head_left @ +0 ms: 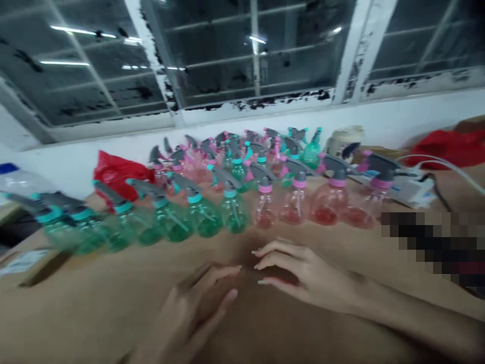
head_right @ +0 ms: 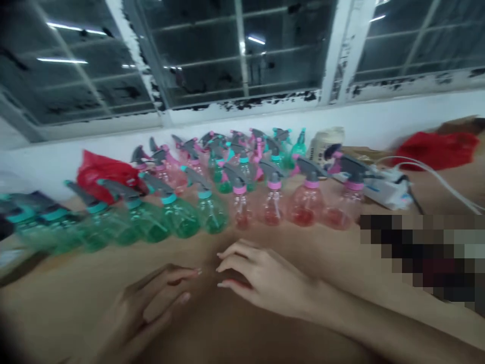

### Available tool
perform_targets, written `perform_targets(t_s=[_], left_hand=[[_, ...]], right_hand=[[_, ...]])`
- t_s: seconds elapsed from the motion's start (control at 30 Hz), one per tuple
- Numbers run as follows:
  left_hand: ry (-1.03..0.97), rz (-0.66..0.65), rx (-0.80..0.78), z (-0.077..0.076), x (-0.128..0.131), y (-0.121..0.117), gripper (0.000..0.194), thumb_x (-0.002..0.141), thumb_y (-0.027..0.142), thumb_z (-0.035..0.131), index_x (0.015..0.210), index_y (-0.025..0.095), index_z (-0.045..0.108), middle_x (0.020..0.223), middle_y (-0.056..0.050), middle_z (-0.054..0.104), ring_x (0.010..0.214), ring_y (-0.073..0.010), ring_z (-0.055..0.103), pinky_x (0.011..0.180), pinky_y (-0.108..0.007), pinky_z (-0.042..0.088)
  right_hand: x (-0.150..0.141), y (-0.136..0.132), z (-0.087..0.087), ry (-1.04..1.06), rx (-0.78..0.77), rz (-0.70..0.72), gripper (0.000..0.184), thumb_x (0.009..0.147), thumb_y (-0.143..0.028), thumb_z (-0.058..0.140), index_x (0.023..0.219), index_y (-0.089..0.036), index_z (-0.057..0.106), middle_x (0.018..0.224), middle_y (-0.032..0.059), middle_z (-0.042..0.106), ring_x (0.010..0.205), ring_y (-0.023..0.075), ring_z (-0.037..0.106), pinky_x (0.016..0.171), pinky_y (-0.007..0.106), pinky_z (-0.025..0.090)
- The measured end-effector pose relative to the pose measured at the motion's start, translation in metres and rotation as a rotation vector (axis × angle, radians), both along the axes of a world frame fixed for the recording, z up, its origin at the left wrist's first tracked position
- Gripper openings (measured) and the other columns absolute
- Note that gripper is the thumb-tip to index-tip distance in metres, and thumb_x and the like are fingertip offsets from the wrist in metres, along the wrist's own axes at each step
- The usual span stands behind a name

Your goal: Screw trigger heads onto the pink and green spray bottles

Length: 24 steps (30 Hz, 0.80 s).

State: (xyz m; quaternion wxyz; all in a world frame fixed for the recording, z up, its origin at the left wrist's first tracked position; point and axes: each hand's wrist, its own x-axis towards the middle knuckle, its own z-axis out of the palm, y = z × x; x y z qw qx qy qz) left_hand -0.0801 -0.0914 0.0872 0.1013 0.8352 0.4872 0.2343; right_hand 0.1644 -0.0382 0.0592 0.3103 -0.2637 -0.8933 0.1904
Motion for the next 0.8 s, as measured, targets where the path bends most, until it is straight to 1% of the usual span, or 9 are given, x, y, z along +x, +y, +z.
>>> perform_targets(t_s=[0.1,0.13,0.23,0.3,0.4,0.47,0.57,0.7,0.8], left_hand=[[-0.071,0.158,0.028,-0.003,-0.046,-0.012,0.021,0.089,0.033,0.050,0.109,0.032,0.058,0.103,0.002,0.067,0.087,-0.0191,0.067,0.065,-0.026,0.057],[-0.099,0.201,0.034,-0.003,-0.061,-0.015,0.020,0.088,0.035,0.052,0.106,0.031,0.059,0.100,0.001,0.067,0.083,-0.0192,0.068,0.058,-0.024,0.057],[-0.191,0.378,-0.033,0.003,-0.101,-0.024,0.021,0.087,0.039,0.053,0.103,0.027,0.061,0.101,-0.002,0.067,0.079,-0.0207,0.068,0.043,-0.021,0.052],[-0.267,0.506,-0.055,0.005,-0.128,-0.028,0.025,0.085,0.042,0.054,0.100,0.023,0.061,0.100,-0.004,0.067,0.080,-0.0222,0.068,0.049,-0.024,0.054],[-0.404,0.646,-0.007,0.000,-0.170,-0.028,0.031,0.082,0.044,0.056,0.097,0.019,0.062,0.096,-0.007,0.068,0.086,-0.0242,0.066,0.068,-0.033,0.056],[-0.513,0.700,0.069,-0.006,-0.199,-0.023,0.034,0.078,0.046,0.059,0.094,0.017,0.061,0.092,-0.008,0.067,0.089,-0.0251,0.065,0.073,-0.036,0.054],[-0.559,0.773,0.142,-0.015,-0.240,-0.008,0.041,0.074,0.052,0.057,0.094,0.017,0.058,0.093,-0.008,0.066,0.087,-0.0256,0.065,0.067,-0.036,0.055],[-0.541,0.884,0.292,-0.017,-0.284,0.019,0.045,0.071,0.055,0.055,0.096,0.017,0.054,0.096,-0.009,0.063,0.095,-0.0280,0.062,0.071,-0.038,0.053],[-0.468,0.950,0.381,-0.014,-0.306,0.038,0.050,0.070,0.052,0.059,0.105,0.018,0.051,0.109,-0.012,0.058,0.104,-0.0291,0.057,0.077,-0.040,0.051]], right_hand=[[-0.037,0.003,0.002,-0.033,0.007,0.056,0.017,0.088,-0.028,0.053,0.103,-0.022,0.060,0.113,0.0052,0.060,0.103,0.0160,0.059,0.089,0.032,0.050],[-0.049,0.004,0.002,-0.040,0.007,0.074,0.017,0.088,-0.028,0.053,0.102,-0.023,0.060,0.113,0.0050,0.060,0.102,0.0161,0.060,0.089,0.032,0.050],[-0.079,0.006,0.001,-0.050,0.002,0.135,0.015,0.088,-0.027,0.054,0.100,-0.023,0.060,0.112,0.0041,0.061,0.101,0.0158,0.060,0.089,0.031,0.050],[-0.096,0.008,-0.001,-0.052,0.000,0.167,0.013,0.087,-0.025,0.055,0.099,-0.023,0.060,0.110,0.0033,0.062,0.102,0.0160,0.060,0.089,0.031,0.050],[-0.115,0.010,-0.004,-0.075,-0.015,0.179,0.016,0.086,-0.023,0.055,0.102,-0.023,0.058,0.110,0.0027,0.062,0.104,0.0167,0.059,0.090,0.031,0.050],[-0.124,0.012,-0.007,-0.098,-0.026,0.170,0.021,0.086,-0.025,0.055,0.107,-0.024,0.054,0.112,0.0021,0.062,0.105,0.0168,0.059,0.091,0.032,0.050],[-0.135,0.014,-0.010,-0.131,-0.022,0.117,0.030,0.087,-0.028,0.054,0.116,-0.026,0.047,0.118,0.0013,0.061,0.110,0.0170,0.058,0.093,0.033,0.049],[-0.144,0.015,-0.011,-0.175,-0.016,0.050,0.035,0.088,-0.031,0.052,0.121,-0.027,0.042,0.121,0.0007,0.060,0.110,0.0172,0.058,0.092,0.034,0.050],[-0.149,0.015,-0.010,-0.189,-0.006,0.041,0.033,0.088,-0.033,0.052,0.120,-0.027,0.044,0.119,0.0005,0.062,0.108,0.0174,0.059,0.092,0.034,0.050]])
